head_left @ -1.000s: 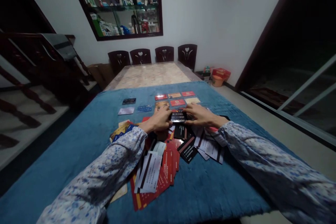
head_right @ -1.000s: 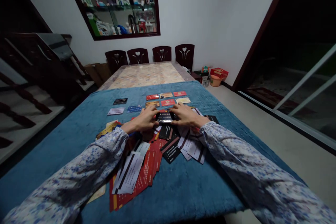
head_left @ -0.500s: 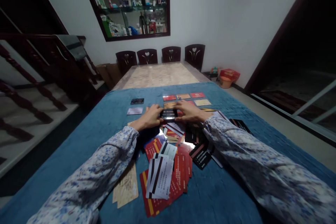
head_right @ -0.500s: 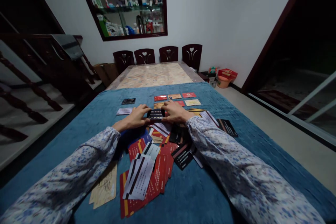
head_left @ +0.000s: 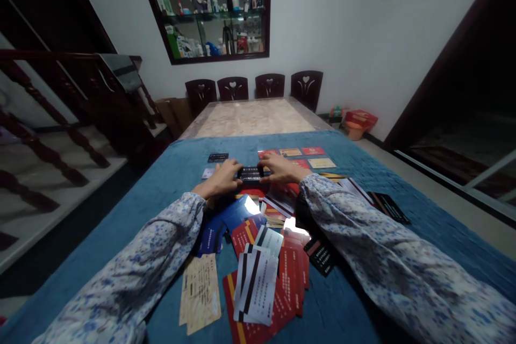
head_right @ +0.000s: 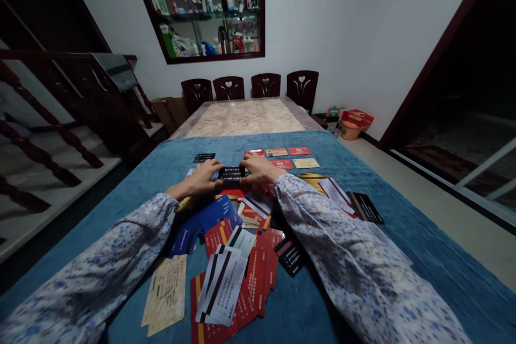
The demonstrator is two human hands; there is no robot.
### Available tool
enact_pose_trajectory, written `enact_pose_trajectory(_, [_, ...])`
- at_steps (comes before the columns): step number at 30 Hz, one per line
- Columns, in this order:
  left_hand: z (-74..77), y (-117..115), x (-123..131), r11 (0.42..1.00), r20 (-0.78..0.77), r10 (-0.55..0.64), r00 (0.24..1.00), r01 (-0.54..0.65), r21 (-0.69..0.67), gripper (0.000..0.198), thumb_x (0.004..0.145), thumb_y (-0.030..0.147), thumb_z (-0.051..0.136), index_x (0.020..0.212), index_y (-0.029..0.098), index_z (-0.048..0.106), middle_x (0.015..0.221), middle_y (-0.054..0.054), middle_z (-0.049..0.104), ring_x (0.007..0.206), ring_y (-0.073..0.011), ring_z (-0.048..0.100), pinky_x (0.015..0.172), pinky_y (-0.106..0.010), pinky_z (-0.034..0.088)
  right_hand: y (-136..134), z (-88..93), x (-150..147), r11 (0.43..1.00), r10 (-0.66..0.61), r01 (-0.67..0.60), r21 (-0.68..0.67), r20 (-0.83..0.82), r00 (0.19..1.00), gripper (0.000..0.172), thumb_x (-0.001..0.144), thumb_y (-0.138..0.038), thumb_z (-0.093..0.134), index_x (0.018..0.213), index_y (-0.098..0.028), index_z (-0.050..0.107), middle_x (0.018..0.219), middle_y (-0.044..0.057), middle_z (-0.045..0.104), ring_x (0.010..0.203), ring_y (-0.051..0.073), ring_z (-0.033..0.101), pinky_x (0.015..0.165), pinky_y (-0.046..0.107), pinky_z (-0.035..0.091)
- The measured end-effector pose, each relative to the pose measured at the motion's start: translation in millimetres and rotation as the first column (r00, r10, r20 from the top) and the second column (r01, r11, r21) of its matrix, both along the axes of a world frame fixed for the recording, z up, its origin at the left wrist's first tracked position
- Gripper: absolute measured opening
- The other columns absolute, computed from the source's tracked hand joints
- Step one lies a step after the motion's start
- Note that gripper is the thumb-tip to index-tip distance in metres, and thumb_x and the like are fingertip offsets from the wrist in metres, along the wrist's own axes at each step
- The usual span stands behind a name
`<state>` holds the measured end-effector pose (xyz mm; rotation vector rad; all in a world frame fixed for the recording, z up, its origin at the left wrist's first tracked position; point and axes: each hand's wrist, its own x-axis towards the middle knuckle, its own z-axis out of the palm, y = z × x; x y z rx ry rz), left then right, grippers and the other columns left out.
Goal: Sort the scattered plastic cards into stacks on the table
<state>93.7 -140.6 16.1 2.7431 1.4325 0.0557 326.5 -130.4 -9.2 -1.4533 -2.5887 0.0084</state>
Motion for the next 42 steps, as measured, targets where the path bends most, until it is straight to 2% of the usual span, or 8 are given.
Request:
enact_pose_trajectory(5, [1.6,14.2,-10.6,0.999,-0.038,0.037,0.999,-0.037,0.003,0.046,0.087,0.024,0.064,0.133,0.02,0.064,0.14,-0.014,0.058,0.134,-0.0346,0.051,0.107,-0.053,0.046,13.3,2.4,-13.5,1.0,0.014,-0.014,0.007,0.013,1.0,0.054,0.078,-0.044,0.085,0.124,-0.017,0.074,0.12,0.015,0.065,0.118,0.031,0.056,0.094,0.036,0.045])
enact_pose_trajectory(12, [-1.0,33.2,-28.8,0.998,-0.034,0.063,0.997,-0.062,0.025,0.049,0.086,0.025,0.062,0.135,0.023,0.063,0.142,-0.013,0.058,0.135,-0.0338,0.051,0.107,-0.051,0.046,23.9,19.6,-35.1,0.998,0.039,-0.037,-0.046,0.041,0.998,0.047,0.082,-0.045,0.081,0.119,-0.017,0.075,0.121,0.015,0.065,0.118,0.031,0.056,0.092,0.035,0.045])
enact_pose_trajectory(18, [0.5,45.2,-43.6,0.994,-0.021,0.106,0.994,-0.106,0.014,0.055,0.084,0.026,0.062,0.139,0.02,0.061,0.147,-0.014,0.056,0.137,-0.0357,0.05,0.109,-0.052,0.046,33.6,29.0,-53.4,0.997,0.025,-0.021,-0.073,0.057,0.998,0.044,0.086,-0.041,0.075,0.124,-0.018,0.073,0.127,0.014,0.064,0.122,0.031,0.055,0.087,0.033,0.046])
enact_pose_trajectory(25, [-2.5,63.7,-61.5,0.994,0.009,0.108,0.994,-0.109,0.033,0.055,0.083,0.027,0.06,0.138,0.021,0.064,0.141,-0.012,0.061,0.132,-0.0324,0.056,0.109,-0.044,0.048,53.9,27.3,-71.9,0.997,0.032,-0.028,-0.07,0.056,0.998,0.041,0.086,-0.046,0.075,0.118,-0.021,0.075,0.127,0.013,0.066,0.123,0.029,0.058,0.089,0.03,0.047])
enact_pose_trajectory(30, [-4.6,79.2,-72.5,0.995,0.039,0.085,0.996,-0.087,0.053,0.055,0.08,0.024,0.063,0.134,0.018,0.067,0.136,-0.013,0.065,0.127,-0.0305,0.06,0.11,-0.04,0.049,69.3,24.5,-81.9,0.997,0.044,-0.04,-0.07,0.054,0.998,0.041,0.086,-0.04,0.075,0.121,-0.02,0.075,0.128,0.014,0.066,0.123,0.03,0.059,0.092,0.03,0.048])
enact_pose_trajectory(36, [-4.3,94.3,-79.5,0.993,0.033,0.096,0.995,-0.098,0.071,0.052,0.076,0.022,0.064,0.127,0.018,0.071,0.13,-0.011,0.069,0.123,-0.03,0.063,0.109,-0.037,0.05,88.3,22.2,-92.9,0.996,0.057,-0.053,-0.072,0.052,0.997,0.043,0.086,-0.041,0.074,0.122,-0.017,0.075,0.129,0.015,0.066,0.123,0.03,0.06,0.094,0.03,0.048])
enact_pose_trajectory(42, [-8.0,110.9,-84.5,0.991,0.002,0.12,0.993,-0.12,0.062,0.052,0.079,0.021,0.062,0.13,0.015,0.069,0.132,-0.014,0.067,0.125,-0.0291,0.062,0.111,-0.035,0.048,104.9,20.7,-104.3,0.996,0.05,-0.043,-0.081,0.089,0.995,0.045,0.087,-0.039,0.073,0.125,-0.015,0.074,0.132,0.017,0.065,0.125,0.031,0.059,0.094,0.03,0.049])
